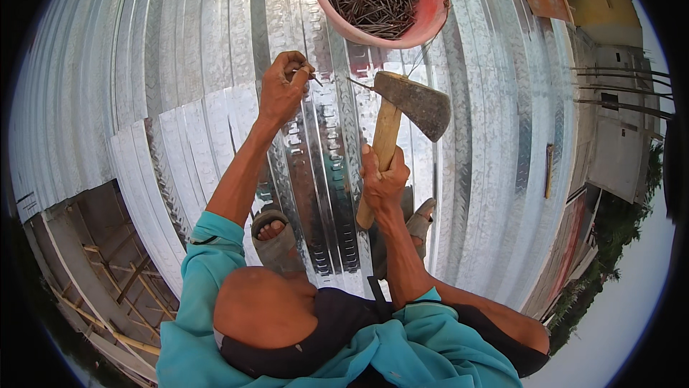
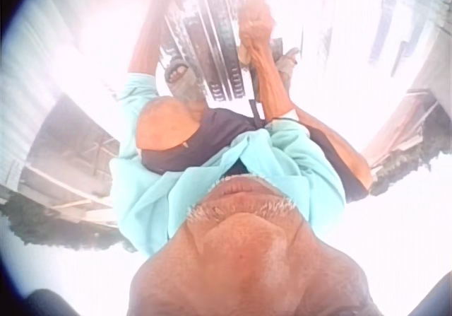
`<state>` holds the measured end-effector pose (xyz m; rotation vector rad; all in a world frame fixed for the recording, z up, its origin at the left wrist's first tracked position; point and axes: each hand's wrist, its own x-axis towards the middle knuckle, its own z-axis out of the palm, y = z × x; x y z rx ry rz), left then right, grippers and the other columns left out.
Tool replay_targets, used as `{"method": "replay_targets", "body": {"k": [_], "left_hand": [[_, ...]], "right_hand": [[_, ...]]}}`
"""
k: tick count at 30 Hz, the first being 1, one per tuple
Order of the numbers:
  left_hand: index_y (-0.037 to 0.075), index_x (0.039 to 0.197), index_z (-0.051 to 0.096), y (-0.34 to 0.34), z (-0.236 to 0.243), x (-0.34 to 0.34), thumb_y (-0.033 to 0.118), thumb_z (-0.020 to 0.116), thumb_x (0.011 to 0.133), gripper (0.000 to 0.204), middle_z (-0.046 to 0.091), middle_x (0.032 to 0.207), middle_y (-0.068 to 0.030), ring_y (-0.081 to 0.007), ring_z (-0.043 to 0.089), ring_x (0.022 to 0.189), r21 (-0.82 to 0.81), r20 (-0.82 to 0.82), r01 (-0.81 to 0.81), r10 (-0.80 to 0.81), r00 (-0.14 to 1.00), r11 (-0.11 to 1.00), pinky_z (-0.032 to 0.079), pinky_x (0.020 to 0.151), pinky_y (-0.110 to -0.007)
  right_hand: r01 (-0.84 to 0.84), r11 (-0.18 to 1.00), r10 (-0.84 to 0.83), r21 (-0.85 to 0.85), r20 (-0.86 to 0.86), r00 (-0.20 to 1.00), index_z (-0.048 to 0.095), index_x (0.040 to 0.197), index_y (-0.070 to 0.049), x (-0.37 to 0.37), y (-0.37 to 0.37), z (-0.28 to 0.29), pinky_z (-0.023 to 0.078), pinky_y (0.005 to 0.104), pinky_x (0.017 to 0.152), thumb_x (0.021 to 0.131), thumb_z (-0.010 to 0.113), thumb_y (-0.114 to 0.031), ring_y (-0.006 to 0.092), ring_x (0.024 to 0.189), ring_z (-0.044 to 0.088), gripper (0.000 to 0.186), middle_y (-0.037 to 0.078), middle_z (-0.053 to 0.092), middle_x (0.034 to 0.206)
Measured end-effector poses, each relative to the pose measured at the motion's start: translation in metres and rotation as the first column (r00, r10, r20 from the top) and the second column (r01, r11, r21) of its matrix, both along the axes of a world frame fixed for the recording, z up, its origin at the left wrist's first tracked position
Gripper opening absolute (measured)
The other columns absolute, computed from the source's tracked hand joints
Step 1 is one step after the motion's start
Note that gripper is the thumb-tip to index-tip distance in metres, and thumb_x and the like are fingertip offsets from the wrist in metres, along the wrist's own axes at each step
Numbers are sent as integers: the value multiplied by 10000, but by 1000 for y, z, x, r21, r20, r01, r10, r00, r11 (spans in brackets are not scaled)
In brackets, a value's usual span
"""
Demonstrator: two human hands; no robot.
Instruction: The person hammers nails into a corrugated metal roof sheet using a hammer, repeatedly picking nails from a pink bucket and driving them into the sheet. The person also briefly handles a tape measure and adjusts the sheet position while working on the roof.
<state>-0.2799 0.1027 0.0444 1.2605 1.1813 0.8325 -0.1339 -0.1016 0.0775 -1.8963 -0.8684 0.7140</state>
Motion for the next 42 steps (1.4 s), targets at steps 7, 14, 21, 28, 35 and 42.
{"method": "replay_targets", "body": {"k": [7,14,21,28,35,42], "left_hand": [[-13,1198,610,-6,-93,45,59,610,984,226,739,1014,-151,-185,724,900,245,20,-42,38,999,969,564,758,-303],[27,1159,627,-3,-106,42,51,637,967,193,746,967,-161,-264,747,850,341,-17,-36,45,999,939,578,753,-355],[58,1232,652,-15,-107,50,92,690,945,291,760,1011,-162,-294,761,909,326,-127,-16,60,990,945,588,770,-365],[18,1039,751,-20,-118,43,141,714,915,178,760,1005,-165,-318,744,915,354,-147,-12,68,987,935,567,817,-376],[83,1047,759,-18,-116,45,161,709,908,167,754,997,-153,-359,726,916,356,-184,30,39,982,934,569,798,-424],[93,1031,764,-17,-117,42,204,715,913,170,755,991,-150,-365,724,904,387,-164,17,50,985,922,570,788,-441]], "right_hand": [[-60,998,60,-7,177,982,624,1000,44,-4,-3,6,482,350,538,948,735,-230,192,560,600,301,108,616,658],[-58,998,56,-2,250,967,619,993,36,-4,-3,4,464,338,510,947,728,-237,154,529,567,298,83,592,618],[-188,967,224,-174,222,949,577,1197,75,-11,14,5,524,408,626,965,646,-189,303,683,669,359,222,668,804],[-290,947,228,137,349,909,436,1356,120,-21,64,57,553,440,633,994,654,-168,393,703,702,511,253,678,859],[-309,918,382,-247,350,855,336,1447,83,-21,45,-6,553,558,712,995,591,-165,549,860,664,575,375,642,1046],[-391,920,314,33,536,784,162,1583,40,-28,65,42,558,438,712,1030,571,-128,366,822,686,708,306,660,1065]]}}
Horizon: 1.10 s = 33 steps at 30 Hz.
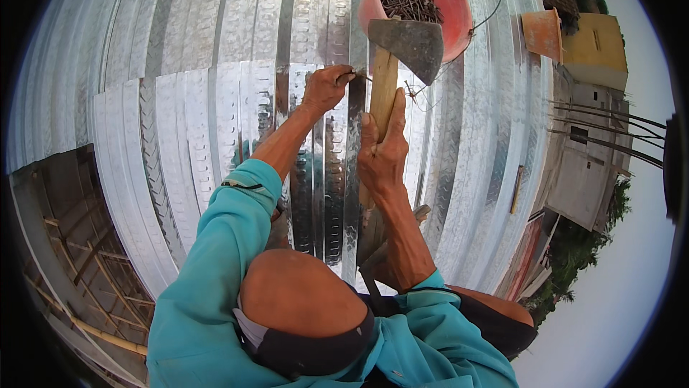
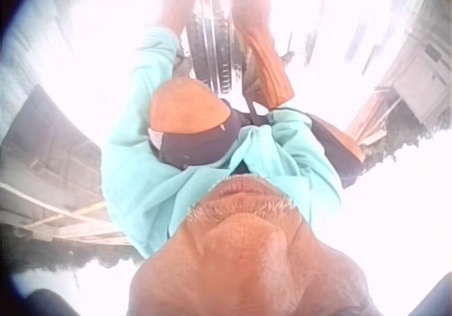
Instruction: The person hammers nails into a corrugated metal roof sheet using a hammer, repeatedly picking nails from a pink bucket and driving them into the sheet. The person also briefly handles a tape measure and adjusts the sheet position while working on the roof.
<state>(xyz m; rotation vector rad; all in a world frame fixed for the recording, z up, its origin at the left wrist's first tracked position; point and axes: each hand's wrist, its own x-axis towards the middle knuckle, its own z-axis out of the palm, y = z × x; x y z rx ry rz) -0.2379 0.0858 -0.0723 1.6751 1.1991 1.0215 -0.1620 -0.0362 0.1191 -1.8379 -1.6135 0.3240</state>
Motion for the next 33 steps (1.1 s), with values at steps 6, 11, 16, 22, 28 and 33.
{"method": "replay_targets", "body": {"k": [6,11,16,22,28,33], "left_hand": [[42,1042,758,2,3,2,155,718,913,176,751,961,-175,-374,728,887,45,12,0,0,1000,999,568,762,-412],[100,1039,763,-5,1,6,135,726,874,173,754,963,-147,-362,725,877,-26,-110,7,-10,994,1000,571,754,-439],[55,1025,758,-2,-1,-1,144,729,889,166,752,964,-172,-361,734,865,37,-23,-6,7,1000,999,574,744,-418],[89,1040,753,13,7,5,183,713,920,157,747,972,-158,-370,721,891,35,-97,18,-15,995,999,569,756,-439],[59,1038,746,1,-7,2,184,717,920,175,754,992,-150,-366,722,894,38,-43,30,-28,999,999,571,778,-425],[56,1027,746,-1,-8,7,171,724,915,162,755,994,-150,-356,726,893,73,22,23,-25,999,997,570,774,-419]], "right_hand": [[69,958,-77,-278,-17,997,125,1603,10,6,-8,-27,558,432,650,991,578,-23,400,787,686,762,313,657,973],[3,974,16,-225,82,997,186,1598,1,9,-18,-42,550,525,650,995,601,-152,498,755,667,747,338,641,938],[60,997,-57,46,-73,996,188,1581,30,-2,-13,-14,565,497,674,995,597,-90,478,806,693,724,341,651,1010],[61,932,-47,-358,48,998,219,1579,30,9,-13,-54,571,515,672,1012,580,-168,504,812,678,700,365,650,1053],[99,994,-104,-42,-140,985,265,1522,115,1,-23,-24,596,500,757,964,650,-76,549,977,670,704,425,596,1201],[48,988,-45,146,-25,999,247,1543,99,15,-16,-30,550,402,615,987,634,-67,343,753,670,698,327,652,1098]]}}
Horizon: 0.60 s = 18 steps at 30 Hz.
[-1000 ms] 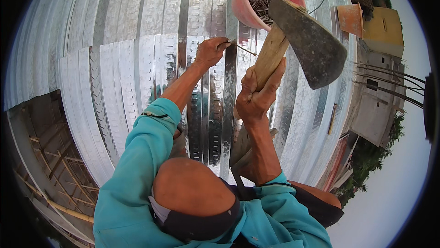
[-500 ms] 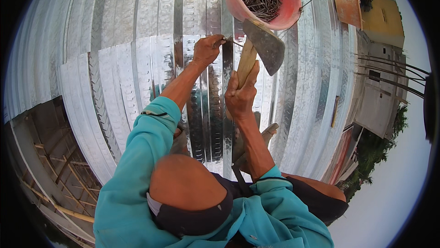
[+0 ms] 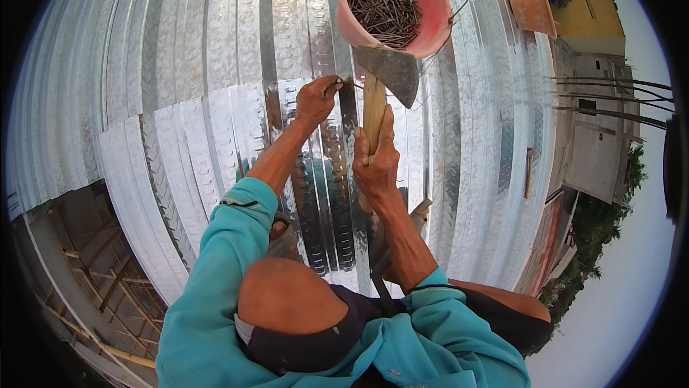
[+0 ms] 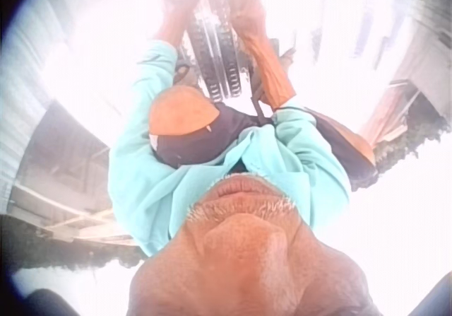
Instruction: The person hammers nails into a corrugated metal roof sheet using a hammer, repeatedly picking nails from a pink bucket and driving them into the sheet. The person also briefly handles a tape measure and adjusts the sheet position while working on the roof.
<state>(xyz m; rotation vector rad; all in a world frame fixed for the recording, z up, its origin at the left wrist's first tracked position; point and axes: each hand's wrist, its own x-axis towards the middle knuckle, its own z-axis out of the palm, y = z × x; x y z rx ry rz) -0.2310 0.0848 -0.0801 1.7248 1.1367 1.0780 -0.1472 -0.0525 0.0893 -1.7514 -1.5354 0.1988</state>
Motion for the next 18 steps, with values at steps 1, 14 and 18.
{"method": "replay_targets", "body": {"k": [1,14,18], "left_hand": [[56,1026,746,1,1,2,171,727,913,162,755,992,-150,-356,726,889,0,2,-2,2,1000,1000,570,771,-418],[95,1044,745,3,1,-2,143,716,897,157,743,948,-156,-368,720,860,-6,-184,-1,0,983,1000,558,724,-444],[57,1009,754,1,3,-5,207,752,902,184,751,953,-143,-347,726,856,-12,-4,-29,29,1000,1000,560,741,-412]], "right_hand": [[-1,1000,1,25,16,1000,239,1551,94,1,0,1,540,379,580,993,629,-67,291,690,669,700,304,663,1069],[39,912,4,-409,103,995,179,1594,16,-6,-14,-40,579,502,661,1019,579,-154,442,787,717,721,346,672,1045],[48,998,-46,-50,52,998,187,1581,46,-17,2,9,582,416,631,1009,593,-79,341,727,720,713,305,686,999]]}}
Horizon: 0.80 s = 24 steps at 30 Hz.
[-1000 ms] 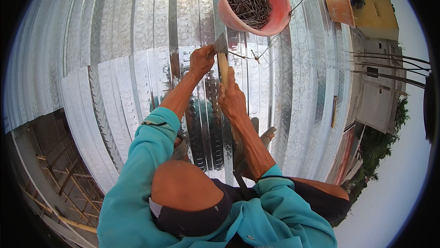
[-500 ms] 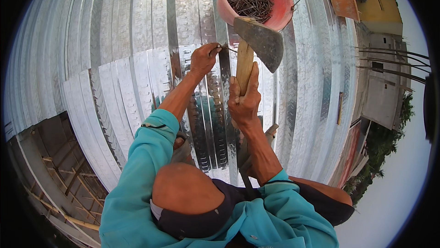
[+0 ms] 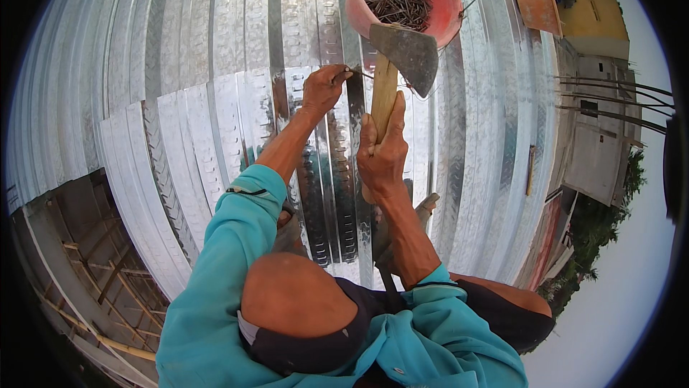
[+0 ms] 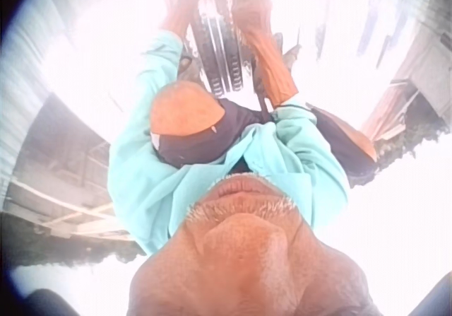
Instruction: The person hammers nails into a corrugated metal roof sheet using a hammer, repeatedly picking nails from a pink bucket and driving them into the sheet. The person also briefly handles a tape measure and adjusts the sheet position while working on the roof.
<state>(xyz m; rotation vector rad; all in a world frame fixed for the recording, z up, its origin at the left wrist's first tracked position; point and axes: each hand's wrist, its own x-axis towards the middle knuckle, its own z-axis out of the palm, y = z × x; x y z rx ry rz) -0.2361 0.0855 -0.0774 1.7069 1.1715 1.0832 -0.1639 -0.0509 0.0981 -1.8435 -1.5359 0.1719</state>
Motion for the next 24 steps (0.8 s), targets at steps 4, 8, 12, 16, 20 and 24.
{"method": "replay_targets", "body": {"k": [4,8,12,16,20,24], "left_hand": [[12,1015,744,-3,7,2,120,711,902,160,742,938,-186,-377,720,843,5,2,-27,27,1000,1000,559,749,-438],[12,1042,737,-12,11,6,65,664,910,160,738,957,-197,-380,720,886,-49,-146,14,-21,989,999,557,769,-434],[46,1038,746,2,5,3,143,709,909,166,748,984,-166,-366,722,908,-28,-25,19,-19,999,999,564,803,-424],[63,1069,749,4,4,-10,183,735,905,203,751,1022,-160,-364,721,932,-98,20,82,-80,997,992,565,823,-421],[63,1102,745,4,16,-5,166,741,893,233,747,1051,-165,-366,721,944,-50,33,132,-130,991,990,558,827,-425],[55,1091,741,2,21,-1,143,741,884,226,747,1024,-162,-367,719,931,-56,-26,118,-120,992,991,555,823,-426]], "right_hand": [[-64,995,64,79,-8,998,172,1569,60,4,7,-4,556,409,574,977,611,-7,348,663,708,741,288,675,868],[12,832,-17,-555,-3,1000,238,1584,2,16,-8,-46,546,543,608,1013,568,-241,496,705,660,703,340,653,979],[-13,997,10,-72,-39,999,272,1555,46,6,4,-24,563,525,652,998,603,-173,502,818,694,684,378,648,1079],[-28,958,29,284,-1,1000,243,1523,111,-3,4,15,538,367,602,1000,599,-49,223,712,666,653,252,647,1019],[72,981,-30,179,-226,974,332,1459,136,0,-8,20,555,398,644,972,643,-61,326,762,701,611,282,661,969],[136,987,-116,91,-195,974,363,1451,135,10,-15,-1,575,419,707,968,661,-87,383,841,735,609,321,671,1052]]}}
